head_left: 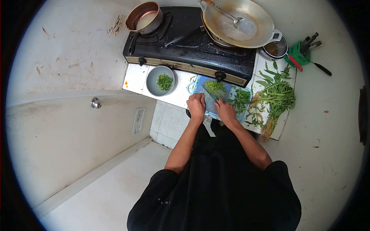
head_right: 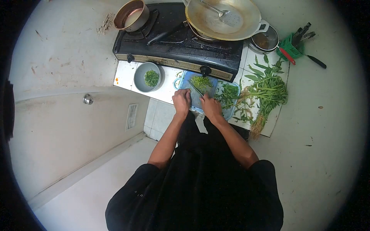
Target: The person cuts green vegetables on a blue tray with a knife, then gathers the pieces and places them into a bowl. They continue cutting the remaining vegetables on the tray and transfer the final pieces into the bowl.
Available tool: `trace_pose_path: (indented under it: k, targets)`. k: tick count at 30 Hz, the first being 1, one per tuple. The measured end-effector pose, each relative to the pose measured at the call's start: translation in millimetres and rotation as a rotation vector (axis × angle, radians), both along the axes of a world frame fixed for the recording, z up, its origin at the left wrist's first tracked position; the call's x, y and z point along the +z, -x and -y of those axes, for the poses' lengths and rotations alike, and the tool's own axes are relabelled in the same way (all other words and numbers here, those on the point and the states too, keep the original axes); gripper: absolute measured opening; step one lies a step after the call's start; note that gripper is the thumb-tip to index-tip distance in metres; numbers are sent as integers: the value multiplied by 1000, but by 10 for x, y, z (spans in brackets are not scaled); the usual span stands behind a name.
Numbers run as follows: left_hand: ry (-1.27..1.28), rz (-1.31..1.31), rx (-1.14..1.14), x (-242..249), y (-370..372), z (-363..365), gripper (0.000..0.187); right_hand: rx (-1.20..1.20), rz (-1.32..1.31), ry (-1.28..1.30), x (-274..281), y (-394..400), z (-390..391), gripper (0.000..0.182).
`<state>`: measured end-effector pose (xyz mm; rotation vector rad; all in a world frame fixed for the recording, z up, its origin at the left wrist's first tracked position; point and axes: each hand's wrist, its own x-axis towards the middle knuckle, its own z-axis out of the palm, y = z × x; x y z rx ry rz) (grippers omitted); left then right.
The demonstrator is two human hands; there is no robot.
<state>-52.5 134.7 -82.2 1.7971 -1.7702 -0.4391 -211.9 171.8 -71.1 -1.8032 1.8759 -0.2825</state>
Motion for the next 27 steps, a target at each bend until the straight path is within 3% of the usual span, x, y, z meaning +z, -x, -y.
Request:
trace_pose_path:
  k: [8,17,22,27]
  targets:
    - [-5,13,13,39,4,-17,10,0,16,-30,37,-46,-270,32]
    - [29,40,3,48,2,-33,11,-8,-73,-15,44,-247,-13,30]
    - [19,164,-11,9,8,-71,13,-28,-8,52,-62,-231,51,32]
    - [10,99,14,33,-32,-80,14,-9,69,-2,-58,-108,-238,33]
